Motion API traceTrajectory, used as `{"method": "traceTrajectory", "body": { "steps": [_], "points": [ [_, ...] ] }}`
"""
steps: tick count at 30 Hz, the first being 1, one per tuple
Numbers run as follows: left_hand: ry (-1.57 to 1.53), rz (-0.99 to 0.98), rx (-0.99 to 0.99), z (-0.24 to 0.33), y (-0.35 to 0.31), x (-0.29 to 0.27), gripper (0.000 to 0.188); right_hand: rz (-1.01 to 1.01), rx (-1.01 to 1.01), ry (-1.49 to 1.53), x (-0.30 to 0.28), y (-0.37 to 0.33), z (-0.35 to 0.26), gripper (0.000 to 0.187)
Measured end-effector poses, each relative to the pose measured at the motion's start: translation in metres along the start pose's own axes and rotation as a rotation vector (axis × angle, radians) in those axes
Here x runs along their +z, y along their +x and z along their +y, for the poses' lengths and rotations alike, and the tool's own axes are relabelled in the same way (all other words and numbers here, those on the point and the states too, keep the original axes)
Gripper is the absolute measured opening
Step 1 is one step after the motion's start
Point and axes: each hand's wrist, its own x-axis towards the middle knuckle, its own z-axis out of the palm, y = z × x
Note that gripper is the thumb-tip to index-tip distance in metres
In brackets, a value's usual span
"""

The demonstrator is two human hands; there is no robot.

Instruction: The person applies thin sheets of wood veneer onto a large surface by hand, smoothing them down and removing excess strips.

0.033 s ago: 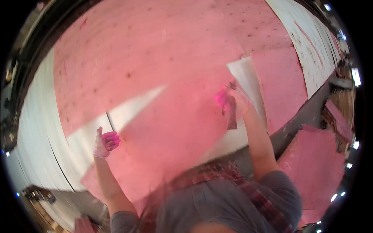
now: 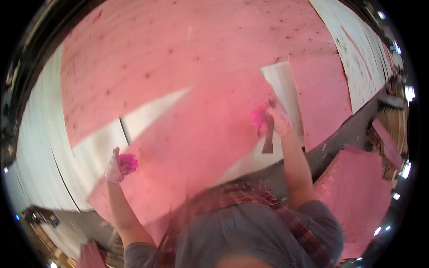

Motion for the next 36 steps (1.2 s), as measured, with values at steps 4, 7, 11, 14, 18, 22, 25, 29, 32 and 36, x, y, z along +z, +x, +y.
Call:
{"method": "traceTrajectory", "body": {
  "steps": [4, 7, 11, 14, 18, 22, 25, 29, 32, 36],
  "points": [
    [-0.077, -0.019, -0.462, -0.193, -0.082, 0.003, 0.086, 0.180, 0.327, 0.342, -0.020, -0.079, 0.112, 0.052],
    [-0.596, 0.095, -0.346, -0.291, -0.103, 0.034, 0.071, 0.187, 0.284, 0.370, -0.016, -0.080, 0.141, 0.052],
    [-1.280, 0.414, 0.323, -0.353, -0.048, 0.041, 0.053, 0.367, 0.217, 0.417, 0.004, -0.040, 0.145, 0.044],
    [-1.446, 0.530, 0.443, -0.336, -0.062, 0.054, 0.042, 0.355, 0.150, 0.278, -0.002, -0.031, 0.149, 0.039],
    [-1.111, 0.528, 0.642, -0.341, -0.076, 0.024, 0.036, 0.224, -0.002, 0.265, -0.010, -0.024, 0.149, 0.038],
    [-0.984, 0.578, 0.829, -0.296, -0.103, -0.017, 0.035, 0.171, -0.203, 0.335, 0.019, -0.064, 0.151, 0.037],
    [-1.018, 0.700, 0.994, -0.284, -0.103, -0.067, 0.036, 0.270, -0.528, 0.033, 0.073, -0.137, 0.121, 0.025],
    [-0.972, 0.730, 1.010, -0.275, -0.074, -0.087, 0.044, 0.437, -0.765, -0.477, 0.048, -0.165, 0.145, 0.024],
    [-1.027, 0.566, 0.817, -0.263, -0.059, -0.022, 0.045, 0.341, -0.542, 0.227, -0.004, -0.162, 0.151, 0.024],
    [-1.062, 0.382, 0.709, -0.270, 0.011, 0.022, 0.038, 0.520, -0.344, 0.358, -0.030, -0.135, 0.152, 0.029]
  ]
}}
